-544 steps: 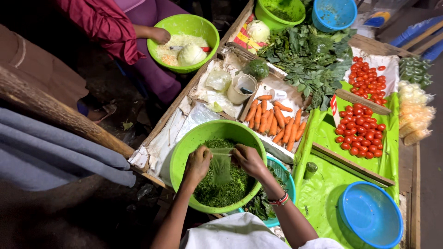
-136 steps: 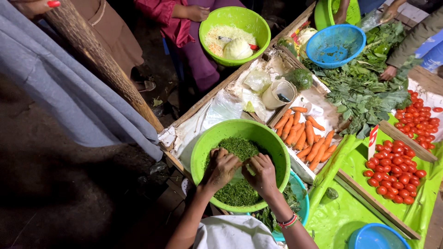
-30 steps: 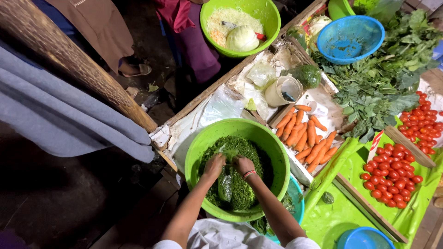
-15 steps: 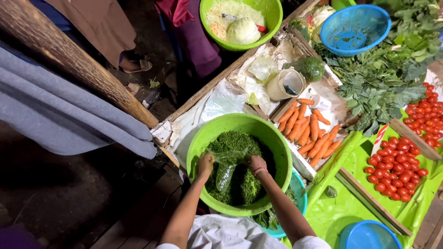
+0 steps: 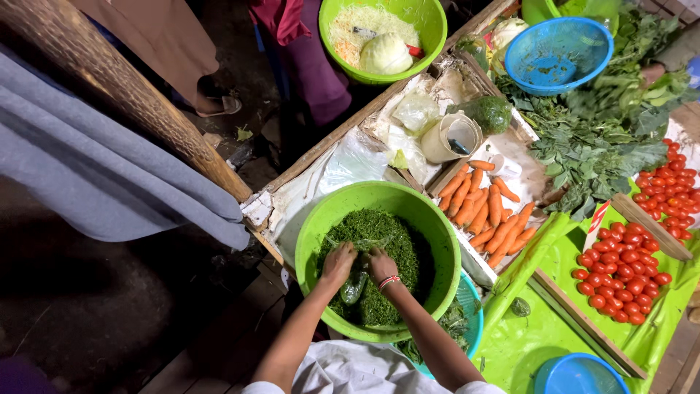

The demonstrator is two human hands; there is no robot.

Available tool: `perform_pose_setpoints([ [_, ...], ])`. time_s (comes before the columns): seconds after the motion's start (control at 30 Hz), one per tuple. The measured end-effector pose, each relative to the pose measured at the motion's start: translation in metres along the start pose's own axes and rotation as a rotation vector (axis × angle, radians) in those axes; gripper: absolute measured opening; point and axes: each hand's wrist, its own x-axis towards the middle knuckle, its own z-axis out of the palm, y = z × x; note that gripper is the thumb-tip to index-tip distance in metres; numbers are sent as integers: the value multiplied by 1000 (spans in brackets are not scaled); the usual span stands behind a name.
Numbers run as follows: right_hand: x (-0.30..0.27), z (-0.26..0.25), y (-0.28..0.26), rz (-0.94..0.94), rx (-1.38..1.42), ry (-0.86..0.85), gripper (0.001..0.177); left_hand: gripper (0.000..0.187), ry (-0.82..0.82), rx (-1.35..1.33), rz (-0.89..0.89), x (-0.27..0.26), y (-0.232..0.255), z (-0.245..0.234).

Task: The person fills plastic bags with chopped green vegetables from a large bowl by hand. They gather handfuls of the vegetables and stuff them into small clear bags.

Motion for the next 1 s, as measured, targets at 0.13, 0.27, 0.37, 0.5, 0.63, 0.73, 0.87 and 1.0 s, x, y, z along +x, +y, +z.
perform_pose_setpoints([
  [0.13, -2, -2, 1, 8, -41, -47, 9, 24, 191, 25, 131, -5, -4, 2],
  [0.27, -8, -9, 19, -18, -53, -42, 11, 17, 91, -157, -65, -9, -11, 3],
  [0.37, -11, -17, 38, 59, -76, -174, 10, 18, 73, -151, -184, -22, -34, -1],
  [0.5, -18, -20, 46, 51, -86, -194, 22, 12, -230, -107, -422, -30, -42, -5],
  [0.63, -19, -17, 41, 57, 7, -129, 30, 13, -82, -253, -325, -20, -26, -9],
  [0.73, -20, -13, 35, 111, 69, -60, 33, 34, 61, -298, -82, -21, -15, -10],
  [0.87, -15, -4, 16, -79, 111, -55, 30, 31, -118, -198, 45, -20, 0, -5],
  [1.0, -17, -2, 9, -117, 82, -164, 18, 31, -193, -118, 43, -23, 1, 1],
])
